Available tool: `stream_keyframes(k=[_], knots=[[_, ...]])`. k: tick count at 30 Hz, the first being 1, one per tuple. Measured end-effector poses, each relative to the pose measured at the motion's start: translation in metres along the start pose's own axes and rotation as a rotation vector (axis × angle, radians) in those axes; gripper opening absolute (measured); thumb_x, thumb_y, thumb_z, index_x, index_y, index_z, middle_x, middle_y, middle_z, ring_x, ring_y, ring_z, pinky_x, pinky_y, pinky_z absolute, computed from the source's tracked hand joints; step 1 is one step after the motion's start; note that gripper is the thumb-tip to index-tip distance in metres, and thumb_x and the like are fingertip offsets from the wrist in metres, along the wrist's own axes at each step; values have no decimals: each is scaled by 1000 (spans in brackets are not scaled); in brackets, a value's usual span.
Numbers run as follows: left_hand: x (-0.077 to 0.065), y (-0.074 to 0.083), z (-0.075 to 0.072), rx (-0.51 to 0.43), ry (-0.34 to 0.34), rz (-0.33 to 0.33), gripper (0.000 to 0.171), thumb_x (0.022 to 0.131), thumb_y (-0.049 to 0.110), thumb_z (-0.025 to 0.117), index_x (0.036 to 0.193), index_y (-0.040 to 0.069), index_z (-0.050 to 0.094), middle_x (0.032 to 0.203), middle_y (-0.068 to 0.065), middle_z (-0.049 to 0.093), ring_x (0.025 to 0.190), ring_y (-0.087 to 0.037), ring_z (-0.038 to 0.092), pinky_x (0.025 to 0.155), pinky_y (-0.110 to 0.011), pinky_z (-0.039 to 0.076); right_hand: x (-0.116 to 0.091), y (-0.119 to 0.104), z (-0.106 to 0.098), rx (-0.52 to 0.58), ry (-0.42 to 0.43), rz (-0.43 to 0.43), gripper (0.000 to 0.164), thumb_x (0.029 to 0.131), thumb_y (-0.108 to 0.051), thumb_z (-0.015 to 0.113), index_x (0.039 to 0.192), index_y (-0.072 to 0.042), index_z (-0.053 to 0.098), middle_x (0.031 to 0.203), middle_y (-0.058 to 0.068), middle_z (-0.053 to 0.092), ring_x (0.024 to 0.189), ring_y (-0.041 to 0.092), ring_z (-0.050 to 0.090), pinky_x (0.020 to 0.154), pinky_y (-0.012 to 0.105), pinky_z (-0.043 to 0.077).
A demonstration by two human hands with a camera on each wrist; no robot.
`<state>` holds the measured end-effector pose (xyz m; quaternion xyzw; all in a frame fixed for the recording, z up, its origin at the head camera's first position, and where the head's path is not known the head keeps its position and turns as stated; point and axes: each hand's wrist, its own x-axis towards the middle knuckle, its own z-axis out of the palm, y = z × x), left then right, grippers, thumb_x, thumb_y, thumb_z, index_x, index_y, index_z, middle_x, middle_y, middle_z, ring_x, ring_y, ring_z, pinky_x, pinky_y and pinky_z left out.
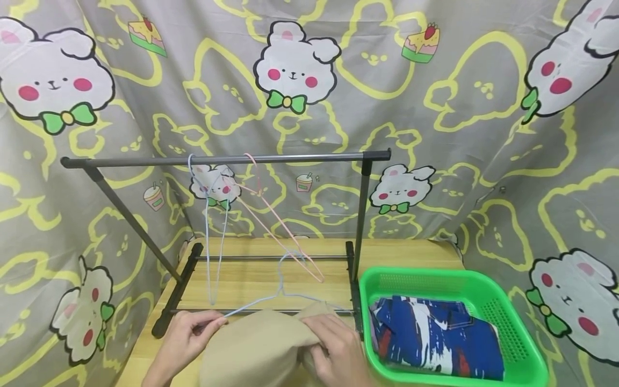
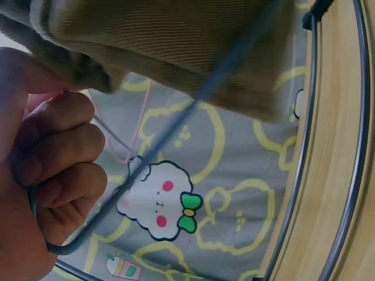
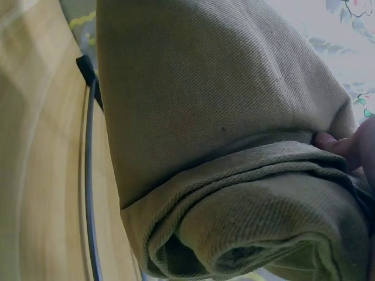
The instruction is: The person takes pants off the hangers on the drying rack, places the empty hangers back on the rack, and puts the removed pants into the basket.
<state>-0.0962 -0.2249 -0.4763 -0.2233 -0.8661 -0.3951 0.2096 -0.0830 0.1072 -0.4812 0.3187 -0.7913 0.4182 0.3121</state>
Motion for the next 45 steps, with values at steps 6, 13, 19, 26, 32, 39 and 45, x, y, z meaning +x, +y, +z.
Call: stream_keyframes(k=[6,13,19,26,32,39,45], knots=[[-5,-6,-2,-102,0,-38,25,88,-3,77,84,22,77,55,21,43,48,17,24,37,-14,26,4,-1,-10,-9,45,-24,55,71,11,68,115,-19,75,105,-7,74,92,12,71,85,21,54],[-13,-9,-11,-173,13,-119,27,89,-7,73,86,20,77,54,14,43,49,16,23,36,-18,25,-5,9,-22,-70,64,19,51,72,10,70,115,-17,77,105,-4,74,94,15,72,93,17,50],[-14,-5,-19,-89,141,-76,33,80,-18,74,82,15,76,50,11,35,50,16,20,36,-16,21,-14,18,-24,-103,63,29,52,70,9,66,115,-14,77,107,-5,74,94,15,72,93,16,50],[-17,13,-34,11,237,-307,25,87,-5,76,83,19,78,47,12,32,45,10,20,39,-17,23,-24,23,-19,-106,43,27,52,68,10,66,113,-13,77,105,-4,74,93,16,72,92,17,50],[-19,24,-39,61,304,-449,14,93,1,74,87,13,79,45,9,32,40,2,23,37,-21,25,-28,24,-18,-117,22,65,53,68,11,70,113,-17,77,104,-6,74,92,15,72,89,17,51],[-11,44,-39,117,356,-555,12,98,7,70,93,13,80,44,9,35,39,-3,26,38,-23,25,-29,24,-17,-117,5,92,53,68,12,71,113,-17,77,104,-6,74,92,15,72,87,17,52],[4,62,-31,58,382,-564,14,102,10,65,102,10,78,49,6,41,40,-5,29,39,-24,27,-30,24,-16,-120,2,100,54,68,11,71,113,-17,77,104,-7,74,92,14,72,88,17,52]])
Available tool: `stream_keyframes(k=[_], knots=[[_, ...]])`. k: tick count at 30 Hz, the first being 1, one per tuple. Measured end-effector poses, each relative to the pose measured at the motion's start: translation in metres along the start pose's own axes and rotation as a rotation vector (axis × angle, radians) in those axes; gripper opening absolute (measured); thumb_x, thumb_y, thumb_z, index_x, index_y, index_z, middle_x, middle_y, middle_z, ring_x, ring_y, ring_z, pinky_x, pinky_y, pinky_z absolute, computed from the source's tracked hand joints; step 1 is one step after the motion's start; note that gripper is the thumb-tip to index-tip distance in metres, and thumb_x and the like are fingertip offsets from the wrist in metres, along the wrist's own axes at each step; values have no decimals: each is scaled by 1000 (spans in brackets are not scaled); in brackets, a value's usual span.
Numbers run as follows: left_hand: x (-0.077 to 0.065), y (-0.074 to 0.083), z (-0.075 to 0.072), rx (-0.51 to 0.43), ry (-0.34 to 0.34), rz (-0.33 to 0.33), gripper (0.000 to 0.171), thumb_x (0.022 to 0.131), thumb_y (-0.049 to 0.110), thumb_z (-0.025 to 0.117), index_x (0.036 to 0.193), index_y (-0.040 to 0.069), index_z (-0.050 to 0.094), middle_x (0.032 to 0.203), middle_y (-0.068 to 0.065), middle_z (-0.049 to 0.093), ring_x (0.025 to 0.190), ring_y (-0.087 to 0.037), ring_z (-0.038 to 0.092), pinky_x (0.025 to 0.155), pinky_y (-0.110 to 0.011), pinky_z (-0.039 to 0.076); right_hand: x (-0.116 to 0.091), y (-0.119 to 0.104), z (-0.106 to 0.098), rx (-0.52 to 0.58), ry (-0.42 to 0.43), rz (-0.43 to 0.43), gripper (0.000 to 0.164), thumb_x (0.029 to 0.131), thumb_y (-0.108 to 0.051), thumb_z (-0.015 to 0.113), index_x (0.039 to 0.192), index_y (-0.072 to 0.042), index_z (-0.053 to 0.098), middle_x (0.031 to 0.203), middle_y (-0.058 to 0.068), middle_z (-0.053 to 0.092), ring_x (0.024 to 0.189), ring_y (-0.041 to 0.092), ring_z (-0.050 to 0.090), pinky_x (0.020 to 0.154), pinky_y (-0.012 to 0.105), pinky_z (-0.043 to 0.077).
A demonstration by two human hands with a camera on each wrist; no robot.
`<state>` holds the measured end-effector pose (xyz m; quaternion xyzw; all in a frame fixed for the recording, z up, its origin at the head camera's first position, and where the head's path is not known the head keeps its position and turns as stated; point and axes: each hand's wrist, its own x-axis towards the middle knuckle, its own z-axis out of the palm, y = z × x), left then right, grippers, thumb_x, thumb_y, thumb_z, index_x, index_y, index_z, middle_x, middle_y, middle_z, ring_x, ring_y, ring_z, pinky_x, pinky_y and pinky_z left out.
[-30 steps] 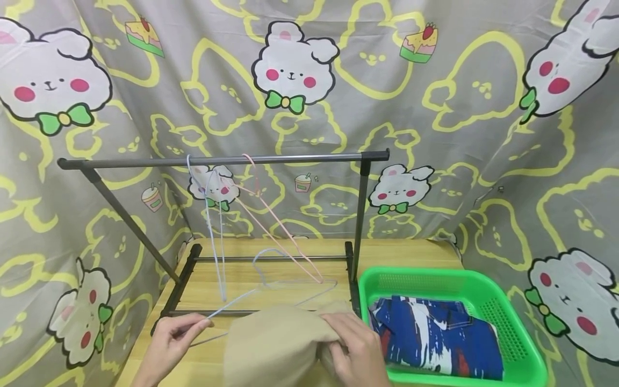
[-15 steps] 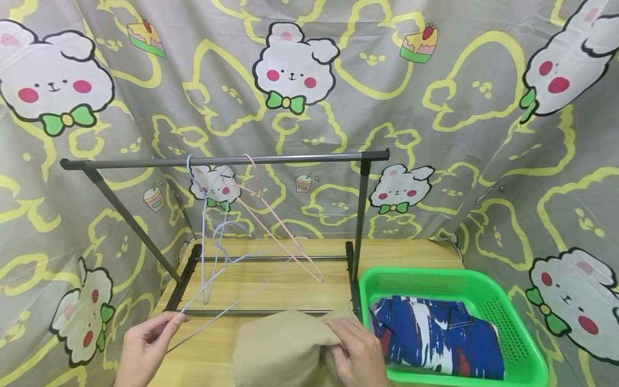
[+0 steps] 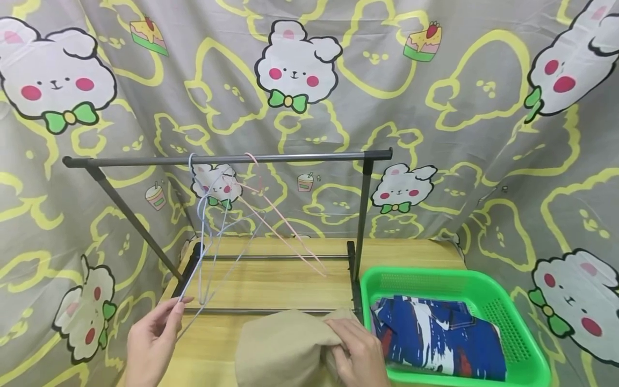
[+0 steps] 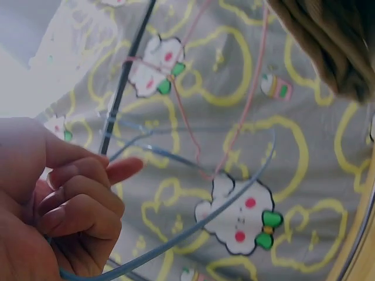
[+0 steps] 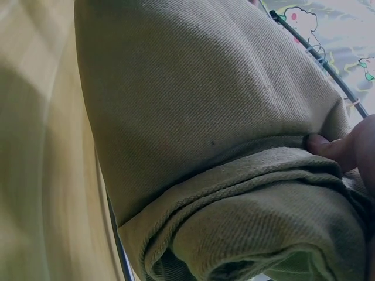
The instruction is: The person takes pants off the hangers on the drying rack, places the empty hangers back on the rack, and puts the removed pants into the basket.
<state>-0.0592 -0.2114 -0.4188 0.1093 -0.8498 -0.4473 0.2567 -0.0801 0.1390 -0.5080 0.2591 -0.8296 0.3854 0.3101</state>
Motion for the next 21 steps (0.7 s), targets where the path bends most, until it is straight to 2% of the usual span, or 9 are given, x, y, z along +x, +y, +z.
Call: stream_keyframes(k=[3,8,14,17,21], knots=[[2,9,6,-27,30,14,14,102,9,64,103,9,78,50,7,47,41,-6,31,40,-24,27,-1,0,0,-1,-1,2,54,67,11,70,112,-17,77,104,-7,74,92,14,72,87,16,52],[8,18,14,-64,61,26,16,104,10,62,107,9,77,51,5,45,42,-7,35,41,-24,28,-1,1,0,-7,-1,7,54,66,12,69,112,-16,77,103,-7,74,91,14,72,85,17,52],[19,27,24,-112,63,63,18,105,12,60,111,10,77,53,1,46,44,-9,38,42,-25,31,-3,2,1,-24,-1,17,54,66,11,69,111,-17,78,103,-7,74,90,14,72,84,18,53],[24,31,29,-120,57,74,19,105,12,59,111,11,77,54,2,44,43,-9,32,41,-26,28,-5,2,2,-30,-8,30,55,65,11,71,111,-18,78,103,-8,74,90,13,72,83,18,54],[29,34,35,-144,64,93,18,104,9,60,110,9,77,56,3,44,45,-8,31,41,-26,27,-7,3,3,-39,-13,34,54,65,10,71,110,-18,78,103,-10,74,91,12,72,82,19,55]])
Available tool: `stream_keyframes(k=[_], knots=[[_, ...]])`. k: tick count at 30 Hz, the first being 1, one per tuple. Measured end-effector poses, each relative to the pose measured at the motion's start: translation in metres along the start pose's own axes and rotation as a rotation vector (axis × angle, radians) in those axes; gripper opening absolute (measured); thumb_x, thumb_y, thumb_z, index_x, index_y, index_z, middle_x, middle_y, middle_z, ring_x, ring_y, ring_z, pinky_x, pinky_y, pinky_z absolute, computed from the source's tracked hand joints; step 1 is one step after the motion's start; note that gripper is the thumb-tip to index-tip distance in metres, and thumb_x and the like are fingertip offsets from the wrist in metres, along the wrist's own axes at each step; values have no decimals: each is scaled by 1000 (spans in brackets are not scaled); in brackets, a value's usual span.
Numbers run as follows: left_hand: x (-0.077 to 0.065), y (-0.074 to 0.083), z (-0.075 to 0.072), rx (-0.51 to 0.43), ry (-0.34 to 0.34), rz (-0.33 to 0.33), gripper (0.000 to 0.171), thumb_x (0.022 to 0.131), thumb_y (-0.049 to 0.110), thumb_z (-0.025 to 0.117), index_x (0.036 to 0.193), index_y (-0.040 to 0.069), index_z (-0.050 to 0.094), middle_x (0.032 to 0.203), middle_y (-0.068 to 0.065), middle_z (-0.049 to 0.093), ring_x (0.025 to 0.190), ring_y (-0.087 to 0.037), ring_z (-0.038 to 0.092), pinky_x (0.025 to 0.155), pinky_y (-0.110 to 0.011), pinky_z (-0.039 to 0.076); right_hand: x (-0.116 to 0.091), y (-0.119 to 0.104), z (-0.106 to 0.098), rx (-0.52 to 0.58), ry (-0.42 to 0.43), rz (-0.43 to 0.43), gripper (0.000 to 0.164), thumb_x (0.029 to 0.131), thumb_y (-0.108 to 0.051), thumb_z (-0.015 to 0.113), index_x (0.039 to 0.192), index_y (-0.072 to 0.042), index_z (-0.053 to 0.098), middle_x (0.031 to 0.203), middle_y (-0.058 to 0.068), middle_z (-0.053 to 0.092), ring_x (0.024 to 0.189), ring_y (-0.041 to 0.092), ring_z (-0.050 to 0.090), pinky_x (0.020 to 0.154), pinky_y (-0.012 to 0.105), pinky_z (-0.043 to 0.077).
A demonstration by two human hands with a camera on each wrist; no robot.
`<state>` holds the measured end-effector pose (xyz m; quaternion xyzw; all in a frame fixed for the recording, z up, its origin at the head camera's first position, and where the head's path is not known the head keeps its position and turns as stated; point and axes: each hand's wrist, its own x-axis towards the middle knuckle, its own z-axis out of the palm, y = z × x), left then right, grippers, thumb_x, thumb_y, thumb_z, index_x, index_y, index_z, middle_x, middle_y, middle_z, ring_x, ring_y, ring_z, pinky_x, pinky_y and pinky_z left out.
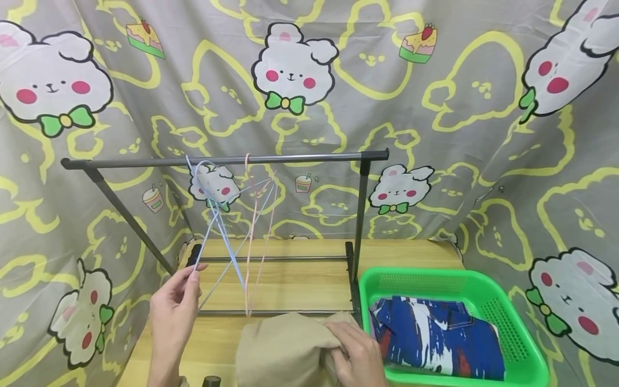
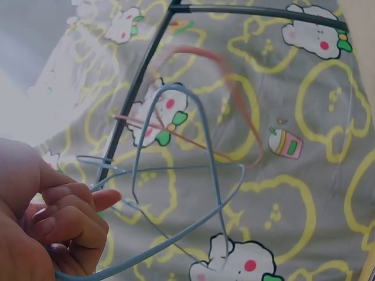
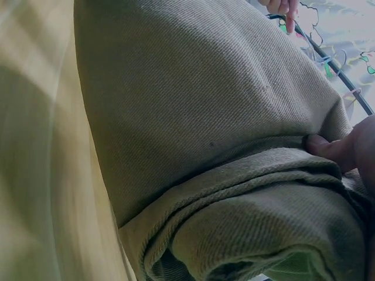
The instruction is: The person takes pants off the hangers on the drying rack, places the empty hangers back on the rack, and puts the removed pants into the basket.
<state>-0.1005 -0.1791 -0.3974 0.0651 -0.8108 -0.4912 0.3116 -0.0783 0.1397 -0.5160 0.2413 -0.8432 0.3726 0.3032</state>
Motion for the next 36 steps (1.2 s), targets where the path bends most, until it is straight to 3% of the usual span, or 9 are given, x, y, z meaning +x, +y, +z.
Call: stream_keyframes(k=[7,16,27,36], knots=[[4,6,3,-44,2,44,20,106,11,58,111,10,77,56,2,46,43,-9,31,40,-26,27,-2,2,1,4,25,-20,53,65,9,73,110,-17,78,102,-8,75,90,14,72,84,18,54],[18,9,8,-20,-78,61,20,106,15,58,113,15,76,59,2,50,45,-9,36,42,-26,30,-5,3,3,12,23,-22,54,64,9,74,110,-18,77,101,-7,75,89,14,72,84,18,54],[31,4,12,-169,-141,-5,21,107,16,56,116,8,74,56,-6,53,38,-8,40,35,-22,32,-6,3,2,1,27,4,52,64,9,74,109,-17,78,101,-6,75,89,15,72,86,16,52],[30,-4,10,-110,-95,-9,19,105,15,61,112,8,77,58,-5,57,40,-7,41,37,-23,31,-7,4,1,-2,29,24,52,66,9,76,110,-18,78,102,-8,75,89,14,73,86,16,52]])
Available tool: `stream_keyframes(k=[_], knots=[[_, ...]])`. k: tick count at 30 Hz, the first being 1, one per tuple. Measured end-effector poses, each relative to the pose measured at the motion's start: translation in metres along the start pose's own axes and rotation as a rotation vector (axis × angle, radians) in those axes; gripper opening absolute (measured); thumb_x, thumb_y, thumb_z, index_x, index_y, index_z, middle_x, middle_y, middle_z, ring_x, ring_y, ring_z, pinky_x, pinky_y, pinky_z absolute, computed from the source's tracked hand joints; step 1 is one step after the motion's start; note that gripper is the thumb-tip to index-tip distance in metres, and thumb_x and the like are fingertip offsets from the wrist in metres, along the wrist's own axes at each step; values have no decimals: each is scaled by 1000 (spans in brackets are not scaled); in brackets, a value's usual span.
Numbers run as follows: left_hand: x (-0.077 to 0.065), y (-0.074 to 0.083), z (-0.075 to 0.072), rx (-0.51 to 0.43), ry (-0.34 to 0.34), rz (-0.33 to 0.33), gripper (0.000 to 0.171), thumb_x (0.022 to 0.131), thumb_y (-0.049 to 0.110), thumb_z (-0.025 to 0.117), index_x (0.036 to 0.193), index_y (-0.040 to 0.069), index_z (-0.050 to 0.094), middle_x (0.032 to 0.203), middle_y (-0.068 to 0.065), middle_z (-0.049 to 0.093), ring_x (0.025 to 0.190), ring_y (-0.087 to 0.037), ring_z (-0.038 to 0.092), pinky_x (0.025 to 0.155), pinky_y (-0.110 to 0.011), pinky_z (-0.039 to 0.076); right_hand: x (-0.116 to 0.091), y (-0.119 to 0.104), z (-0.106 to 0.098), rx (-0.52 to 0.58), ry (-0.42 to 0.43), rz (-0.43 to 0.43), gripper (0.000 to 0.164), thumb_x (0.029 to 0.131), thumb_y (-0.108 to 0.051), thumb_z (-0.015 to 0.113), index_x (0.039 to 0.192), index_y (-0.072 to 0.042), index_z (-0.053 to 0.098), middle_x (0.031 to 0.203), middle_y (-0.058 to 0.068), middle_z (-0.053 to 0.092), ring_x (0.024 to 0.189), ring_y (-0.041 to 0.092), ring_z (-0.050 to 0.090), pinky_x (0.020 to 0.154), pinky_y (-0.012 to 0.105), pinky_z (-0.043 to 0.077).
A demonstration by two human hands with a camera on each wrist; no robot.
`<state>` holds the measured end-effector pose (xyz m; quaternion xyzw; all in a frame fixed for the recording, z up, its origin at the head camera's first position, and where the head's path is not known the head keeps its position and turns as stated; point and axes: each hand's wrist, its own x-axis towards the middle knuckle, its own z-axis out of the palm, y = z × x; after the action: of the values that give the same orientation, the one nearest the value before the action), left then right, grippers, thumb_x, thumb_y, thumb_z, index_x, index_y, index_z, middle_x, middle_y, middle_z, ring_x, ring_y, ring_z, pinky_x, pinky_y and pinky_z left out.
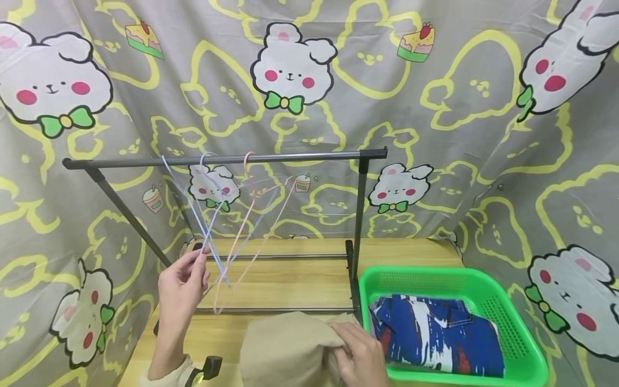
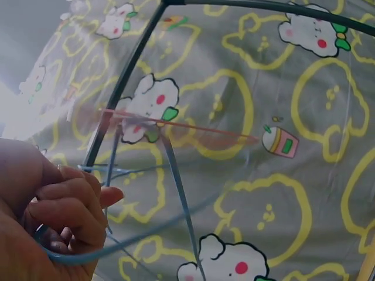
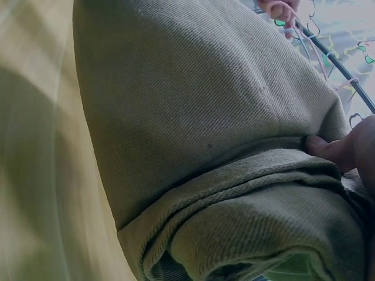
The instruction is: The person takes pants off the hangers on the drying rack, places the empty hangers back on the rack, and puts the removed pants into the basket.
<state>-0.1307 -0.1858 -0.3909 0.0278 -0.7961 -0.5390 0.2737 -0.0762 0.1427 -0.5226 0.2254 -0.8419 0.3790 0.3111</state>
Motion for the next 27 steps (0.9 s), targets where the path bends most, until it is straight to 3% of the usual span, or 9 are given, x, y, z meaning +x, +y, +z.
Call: stream_keyframes(k=[9,14,18,23,25,27], knots=[[-2,-8,-6,66,-32,-16,21,104,17,62,121,11,74,66,-3,61,47,-9,48,43,-23,35,-1,0,-3,-8,-9,11,52,66,9,76,111,-18,78,102,-8,75,90,15,73,87,15,51],[-7,-9,-11,170,-20,-2,31,104,16,62,134,11,67,87,-4,67,72,-11,58,57,-19,44,-1,2,-6,2,2,15,50,66,10,75,110,-15,79,101,-7,75,90,16,73,90,13,49],[-16,-1,-14,218,0,121,42,100,7,65,142,10,61,112,-8,64,98,-18,58,73,-20,46,1,4,-10,-3,17,3,48,67,10,74,110,-12,79,100,-4,75,90,18,73,95,12,47],[-32,18,-13,193,41,357,41,91,-5,72,130,7,69,125,-10,63,108,-23,59,88,-24,43,8,6,-18,6,33,-23,44,70,8,72,110,-10,79,102,-2,76,93,22,73,102,12,41],[-38,26,-9,133,14,441,40,87,-9,74,125,3,71,122,-11,66,107,-21,62,96,-21,44,12,5,-21,15,42,-44,43,71,8,72,110,-9,79,102,-1,76,93,24,73,103,12,40],[-45,32,-4,72,-55,502,39,85,-11,74,122,2,72,118,-11,69,106,-21,65,101,-20,46,17,5,-24,21,49,-67,42,72,7,72,110,-9,79,103,0,76,94,27,73,104,13,40]])
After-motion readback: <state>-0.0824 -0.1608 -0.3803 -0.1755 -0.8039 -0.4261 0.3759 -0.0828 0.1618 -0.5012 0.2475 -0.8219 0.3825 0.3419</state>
